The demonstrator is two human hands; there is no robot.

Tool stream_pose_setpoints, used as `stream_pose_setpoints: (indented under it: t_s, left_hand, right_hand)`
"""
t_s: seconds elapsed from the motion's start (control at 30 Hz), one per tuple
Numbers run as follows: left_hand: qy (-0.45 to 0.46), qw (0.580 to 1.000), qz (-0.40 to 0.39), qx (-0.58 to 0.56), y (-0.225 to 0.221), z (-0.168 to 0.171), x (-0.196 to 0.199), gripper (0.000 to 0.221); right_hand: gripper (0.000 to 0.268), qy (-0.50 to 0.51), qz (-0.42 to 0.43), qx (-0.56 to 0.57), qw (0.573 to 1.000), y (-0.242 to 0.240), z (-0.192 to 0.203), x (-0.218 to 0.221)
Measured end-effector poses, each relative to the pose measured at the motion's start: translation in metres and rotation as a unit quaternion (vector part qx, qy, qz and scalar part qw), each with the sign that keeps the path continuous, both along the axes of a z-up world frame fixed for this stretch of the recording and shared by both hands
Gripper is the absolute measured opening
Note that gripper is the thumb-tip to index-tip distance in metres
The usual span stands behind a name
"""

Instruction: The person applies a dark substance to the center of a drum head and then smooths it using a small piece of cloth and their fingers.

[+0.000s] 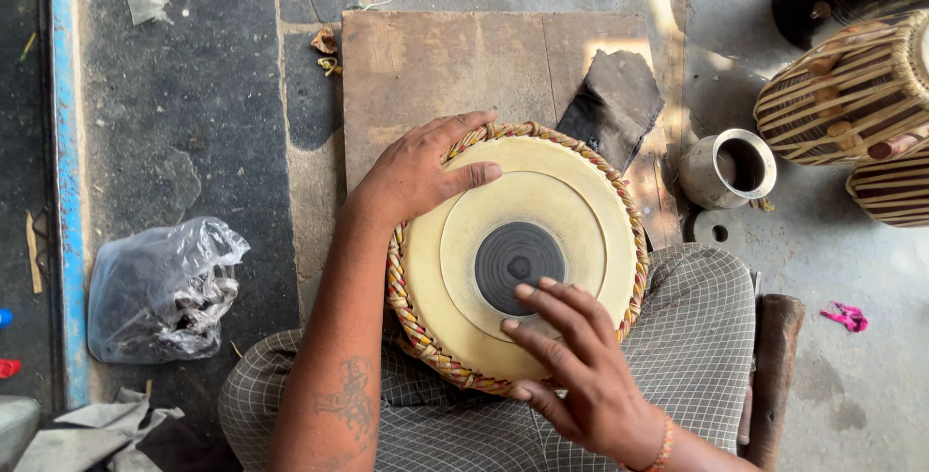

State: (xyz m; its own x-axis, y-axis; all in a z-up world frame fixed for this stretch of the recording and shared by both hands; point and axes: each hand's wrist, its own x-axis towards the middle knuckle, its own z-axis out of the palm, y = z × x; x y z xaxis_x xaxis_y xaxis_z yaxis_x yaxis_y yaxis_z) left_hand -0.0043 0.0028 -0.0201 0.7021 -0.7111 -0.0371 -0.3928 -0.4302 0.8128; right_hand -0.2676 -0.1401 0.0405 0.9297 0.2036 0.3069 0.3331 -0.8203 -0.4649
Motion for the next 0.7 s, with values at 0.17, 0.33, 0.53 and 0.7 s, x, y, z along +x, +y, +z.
stream_pose_setpoints:
  t_s: [0.17,0.33,0.53,0.7]
  left_hand:
    - [0.060,0.991,0.026,0.119,0.007,0.020,0.000,0.079]
    - [-0.068,0.984,0.092,0.135,0.014,0.026,-0.002,0.072]
    - [-0.030,0.999,-0.018,-0.017,-0.005,0.006,0.000,0.083]
    - [-0.010,0.999,-0.035,-0.024,-0.003,-0.001,0.002,0.078]
  right_hand:
    - [0.054,-0.038,0.002,-0.020,0.999,-0.022,-0.014,0.005]
    - [0.060,-0.038,-0.088,-0.098,0.991,-0.078,-0.011,0.031]
    - [0.062,0.013,-0.027,-0.048,0.998,-0.073,-0.010,0.034]
    - [0.052,0.042,-0.011,-0.047,0.998,-0.074,0.002,0.036]
